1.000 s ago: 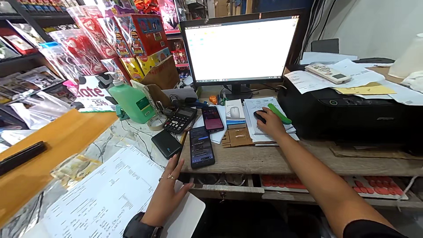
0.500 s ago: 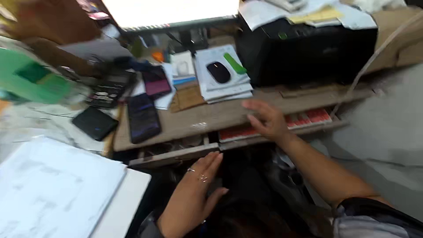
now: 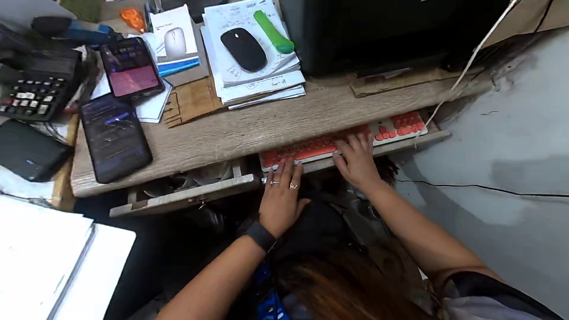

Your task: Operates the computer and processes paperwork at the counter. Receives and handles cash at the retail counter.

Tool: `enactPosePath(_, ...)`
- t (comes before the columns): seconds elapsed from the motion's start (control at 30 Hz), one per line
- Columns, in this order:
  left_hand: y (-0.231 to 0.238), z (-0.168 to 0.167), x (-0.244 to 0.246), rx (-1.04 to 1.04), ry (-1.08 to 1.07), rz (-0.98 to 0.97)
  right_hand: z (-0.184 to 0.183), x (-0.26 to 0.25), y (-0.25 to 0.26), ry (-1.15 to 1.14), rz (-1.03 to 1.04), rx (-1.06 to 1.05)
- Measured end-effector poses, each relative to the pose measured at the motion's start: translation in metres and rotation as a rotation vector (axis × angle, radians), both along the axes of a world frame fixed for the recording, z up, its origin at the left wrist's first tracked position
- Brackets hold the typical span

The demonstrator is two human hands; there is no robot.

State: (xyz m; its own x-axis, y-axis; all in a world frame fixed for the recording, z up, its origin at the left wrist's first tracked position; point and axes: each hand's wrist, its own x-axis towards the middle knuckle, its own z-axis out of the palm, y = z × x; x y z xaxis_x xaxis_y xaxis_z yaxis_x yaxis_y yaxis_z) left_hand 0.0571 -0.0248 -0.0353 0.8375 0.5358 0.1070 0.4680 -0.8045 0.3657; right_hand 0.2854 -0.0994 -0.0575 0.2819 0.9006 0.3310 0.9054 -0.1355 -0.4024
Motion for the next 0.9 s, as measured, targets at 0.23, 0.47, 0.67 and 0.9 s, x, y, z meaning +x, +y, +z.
enactPosePath(0.23,-0.002,-0.009,-0.015,-0.033,0.107,0.065,-0.031,0.016,-0.027,-0.096,0.045,0.25)
enactPosePath(0.47,0.005,-0.013,-0.005,0.048,-0.017,0.125,0.002,0.022,-0.031,-0.053,-0.105,-0.115)
enactPosePath(0.67,0.007,0.001,-0.002,0.017,0.044,0.131,0.008,0.028,-0.04,-0.038,0.023,-0.164)
enactPosePath(0.9,-0.016,-0.016,-0.023,0.123,-0.099,0.073,0.002,0.008,-0.07,-0.051,0.035,-0.055)
